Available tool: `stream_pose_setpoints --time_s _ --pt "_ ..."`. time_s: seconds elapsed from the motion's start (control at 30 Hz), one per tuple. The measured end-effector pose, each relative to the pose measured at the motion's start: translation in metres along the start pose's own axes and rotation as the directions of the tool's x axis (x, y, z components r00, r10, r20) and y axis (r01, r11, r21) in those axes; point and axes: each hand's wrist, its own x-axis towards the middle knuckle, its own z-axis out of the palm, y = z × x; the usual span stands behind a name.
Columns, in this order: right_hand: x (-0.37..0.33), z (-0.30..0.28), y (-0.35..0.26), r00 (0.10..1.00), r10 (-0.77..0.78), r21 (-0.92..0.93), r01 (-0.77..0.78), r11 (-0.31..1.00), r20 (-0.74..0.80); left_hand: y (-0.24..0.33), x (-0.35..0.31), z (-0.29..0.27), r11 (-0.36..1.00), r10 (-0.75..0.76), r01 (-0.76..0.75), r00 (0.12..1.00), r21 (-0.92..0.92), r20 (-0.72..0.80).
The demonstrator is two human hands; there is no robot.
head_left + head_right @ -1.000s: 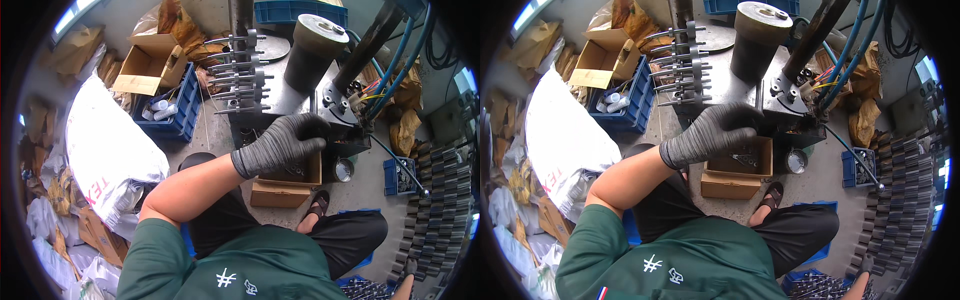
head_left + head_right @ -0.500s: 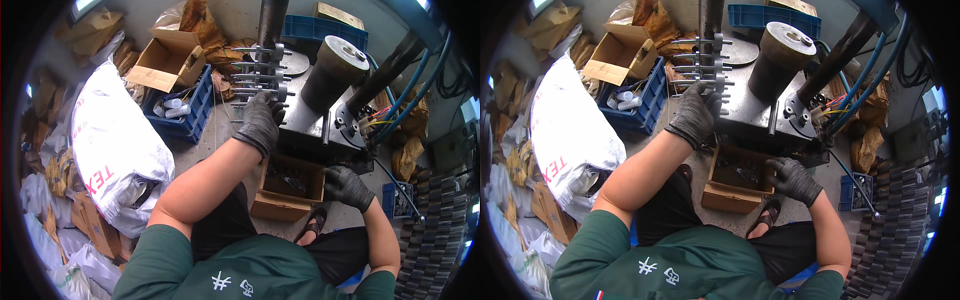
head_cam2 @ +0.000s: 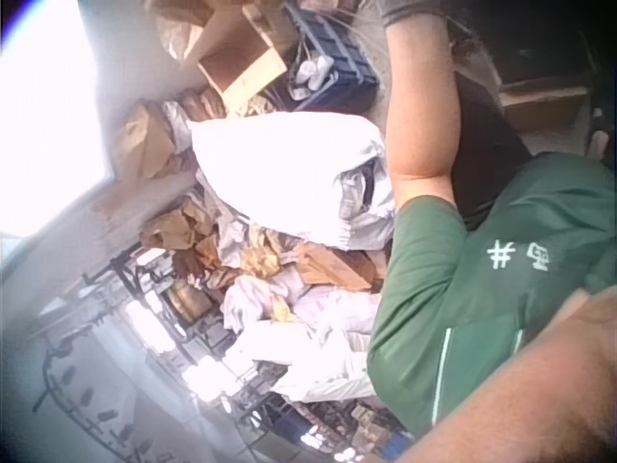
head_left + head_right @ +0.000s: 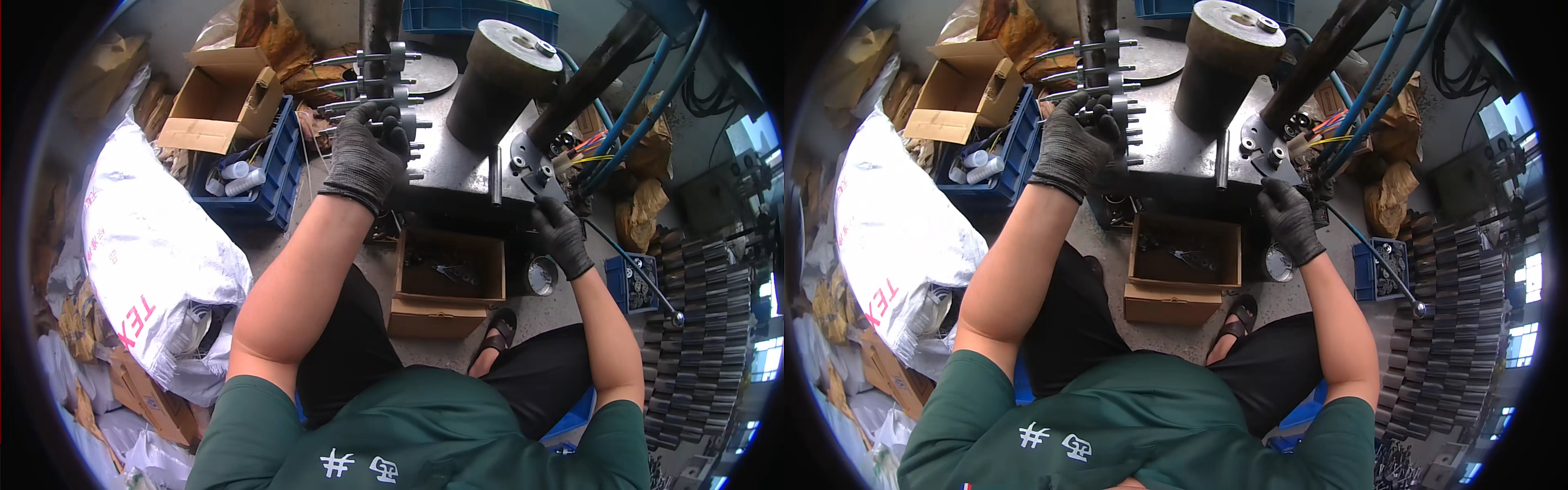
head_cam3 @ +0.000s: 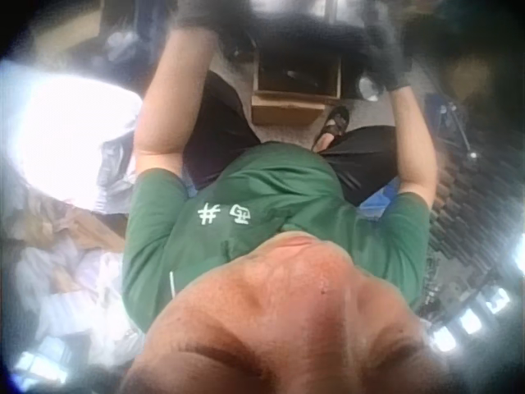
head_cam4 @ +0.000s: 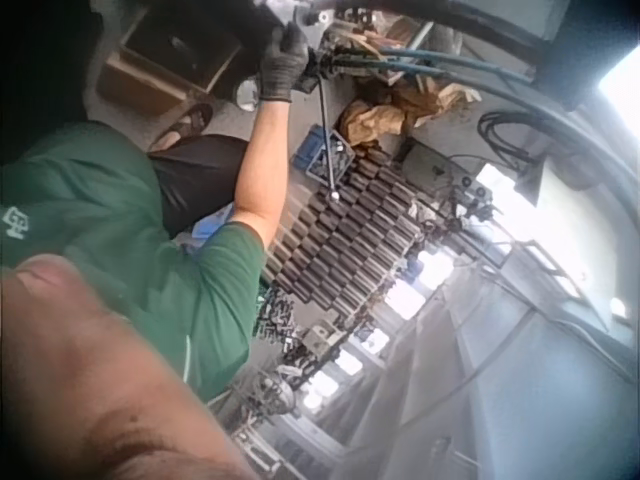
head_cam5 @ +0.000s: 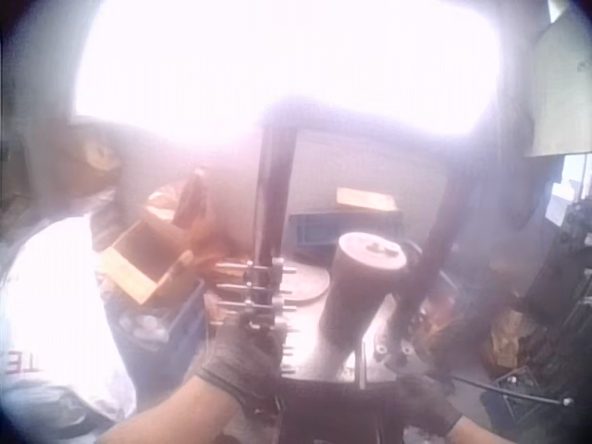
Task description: Assembling and pressing metal components using a mechanical press.
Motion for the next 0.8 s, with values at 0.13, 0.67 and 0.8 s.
stream_pose_setpoints --time_s 0.13,0.67,0.8 --pt "0.029 -0.01 0.033 0.946 -0.02 -0.059 0.001 0.998 -0.323 -0.022 0.004 0.001 0.96 0.136 -0.171 0.977 0.221 0.165" --pt "0.077 0.007 0.016 0.857 0.008 -0.441 -0.273 0.855 -0.515 -0.083 -0.05 -0.008 0.464 -0.387 -0.374 0.73 0.803 0.564" --pt "0.082 0.008 0.008 0.836 0.092 -0.434 -0.371 0.821 -0.54 -0.086 0.006 -0.009 0.132 -0.193 -0.761 0.608 0.635 0.77"
